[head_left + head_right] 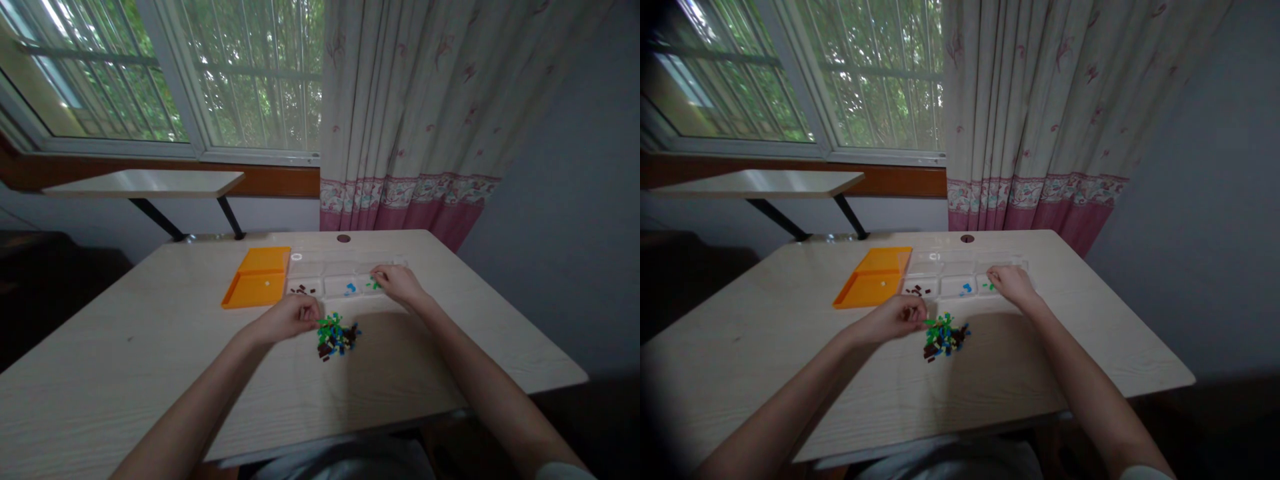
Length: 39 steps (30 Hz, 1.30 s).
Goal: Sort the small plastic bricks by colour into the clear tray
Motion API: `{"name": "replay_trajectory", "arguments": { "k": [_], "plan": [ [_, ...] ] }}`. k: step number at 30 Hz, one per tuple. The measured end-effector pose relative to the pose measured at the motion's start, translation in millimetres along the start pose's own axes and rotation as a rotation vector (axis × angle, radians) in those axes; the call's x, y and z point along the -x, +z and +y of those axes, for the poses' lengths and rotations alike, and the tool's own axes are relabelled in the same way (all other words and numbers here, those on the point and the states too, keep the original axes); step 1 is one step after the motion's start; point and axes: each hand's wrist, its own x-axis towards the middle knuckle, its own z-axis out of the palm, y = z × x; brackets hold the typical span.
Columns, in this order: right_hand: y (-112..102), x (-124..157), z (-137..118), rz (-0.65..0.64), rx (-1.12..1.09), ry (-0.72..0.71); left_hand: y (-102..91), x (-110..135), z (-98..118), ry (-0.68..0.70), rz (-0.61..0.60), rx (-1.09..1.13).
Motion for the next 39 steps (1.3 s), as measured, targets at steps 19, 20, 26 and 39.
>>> {"name": "replay_trajectory", "arguments": {
  "k": [19, 20, 26, 39],
  "plan": [
    [22.3, 28.6, -81.5, 0.118, -0.39, -0.475, 6.8, -1.5, 5.4, 0.169, 0.205, -0.11],
    [22.6, 29.2, -82.7, 0.115, -0.395, -0.472, 7.4, -1.6, 4.4, 0.173, 0.205, -0.112],
    [21.0, 30.6, -86.5, 0.123, -0.416, -0.464, 9.2, -1.2, 1.7, 0.191, 0.208, -0.109],
    [15.9, 21.6, -67.6, 0.445, -0.241, -0.525, -0.7, 0.6, 5.9, 0.048, 0.079, -0.086]
  ]
}}
